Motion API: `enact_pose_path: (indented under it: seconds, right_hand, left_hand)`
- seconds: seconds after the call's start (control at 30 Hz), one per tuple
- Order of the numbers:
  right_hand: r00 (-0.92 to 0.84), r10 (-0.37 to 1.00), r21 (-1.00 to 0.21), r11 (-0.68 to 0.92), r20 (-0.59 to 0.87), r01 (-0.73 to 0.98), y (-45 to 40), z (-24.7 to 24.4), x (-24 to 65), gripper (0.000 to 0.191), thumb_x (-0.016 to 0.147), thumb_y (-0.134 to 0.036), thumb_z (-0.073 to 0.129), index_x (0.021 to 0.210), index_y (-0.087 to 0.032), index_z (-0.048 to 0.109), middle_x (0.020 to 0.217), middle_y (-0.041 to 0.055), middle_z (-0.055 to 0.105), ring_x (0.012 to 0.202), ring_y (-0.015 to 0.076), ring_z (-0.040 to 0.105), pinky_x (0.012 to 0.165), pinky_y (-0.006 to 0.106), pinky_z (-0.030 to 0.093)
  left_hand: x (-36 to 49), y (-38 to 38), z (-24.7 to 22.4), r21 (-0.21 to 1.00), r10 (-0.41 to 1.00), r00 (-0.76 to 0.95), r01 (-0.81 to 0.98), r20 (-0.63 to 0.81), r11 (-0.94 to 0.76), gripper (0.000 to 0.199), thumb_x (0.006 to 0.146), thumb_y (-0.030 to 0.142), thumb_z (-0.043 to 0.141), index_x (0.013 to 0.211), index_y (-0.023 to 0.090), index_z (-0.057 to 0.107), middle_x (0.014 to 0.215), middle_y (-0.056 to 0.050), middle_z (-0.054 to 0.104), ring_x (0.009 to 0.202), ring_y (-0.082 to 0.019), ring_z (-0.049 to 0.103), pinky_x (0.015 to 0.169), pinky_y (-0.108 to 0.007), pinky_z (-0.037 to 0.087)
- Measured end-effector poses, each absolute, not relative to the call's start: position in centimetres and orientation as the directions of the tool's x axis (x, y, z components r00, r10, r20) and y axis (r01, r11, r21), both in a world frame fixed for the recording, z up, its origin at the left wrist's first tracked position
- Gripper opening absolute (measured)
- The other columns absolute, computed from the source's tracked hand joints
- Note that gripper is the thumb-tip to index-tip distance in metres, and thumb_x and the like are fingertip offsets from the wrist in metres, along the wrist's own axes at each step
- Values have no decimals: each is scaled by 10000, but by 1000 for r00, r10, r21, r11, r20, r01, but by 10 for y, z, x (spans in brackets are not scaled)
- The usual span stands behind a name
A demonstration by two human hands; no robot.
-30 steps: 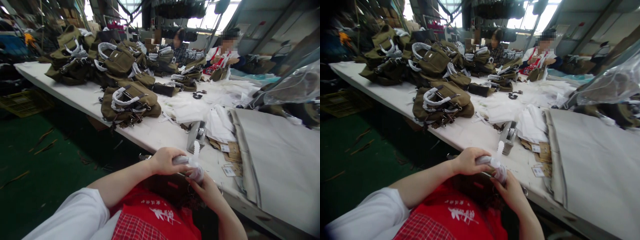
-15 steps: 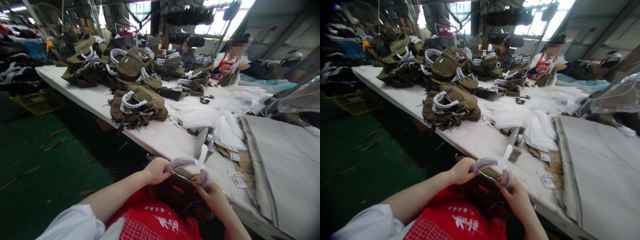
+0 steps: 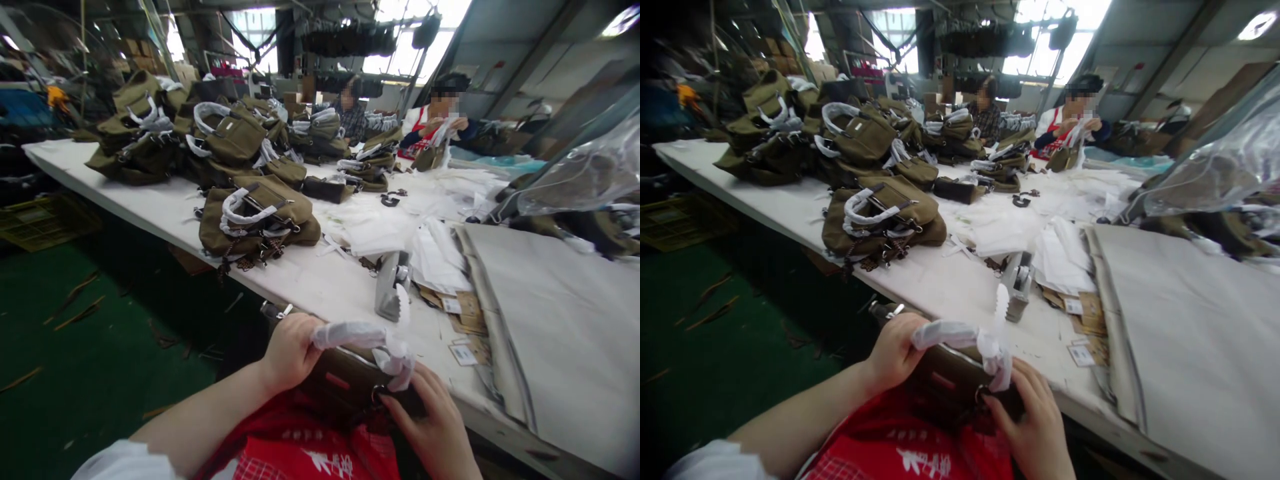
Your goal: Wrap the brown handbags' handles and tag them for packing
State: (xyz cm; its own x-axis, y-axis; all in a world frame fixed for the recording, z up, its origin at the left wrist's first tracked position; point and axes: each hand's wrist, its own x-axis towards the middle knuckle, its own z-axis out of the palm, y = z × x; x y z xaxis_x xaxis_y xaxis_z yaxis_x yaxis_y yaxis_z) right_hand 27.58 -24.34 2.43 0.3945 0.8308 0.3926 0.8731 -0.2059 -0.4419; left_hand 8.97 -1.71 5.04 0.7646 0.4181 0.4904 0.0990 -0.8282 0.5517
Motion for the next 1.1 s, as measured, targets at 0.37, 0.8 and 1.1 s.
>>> enact_pose_path:
  seconds: [0.37,0.8,1.1]
  right_hand:
    - [391,651,-347,-203,651,916,-221,64,282,351,881,-369,593,1214,-256,582,1333,112,555,1188,325,553,976,511,466]
    - [678,704,-701,-374,211,606,-250,19,286,305,914,-476,529,939,-236,716,982,61,739,942,230,691,852,354,567]
    - [807,586,-475,-689,79,547,-237,-36,370,457,905,-495,452,1148,-150,628,1030,121,690,842,239,682,786,390,542]
  left_hand:
    - [106,58,116,264,339,445,223,829,-938,133,913,220,445,963,192,565,915,-82,663,900,-227,625,844,-374,499]
    - [153,117,51,285,485,562,409,671,-867,202,921,372,486,928,181,550,903,-101,640,920,-271,615,869,-400,473]
    - [116,83,65,336,470,302,404,829,-851,637,835,403,644,1339,114,383,1309,-202,523,1260,-321,493,1056,-508,407]
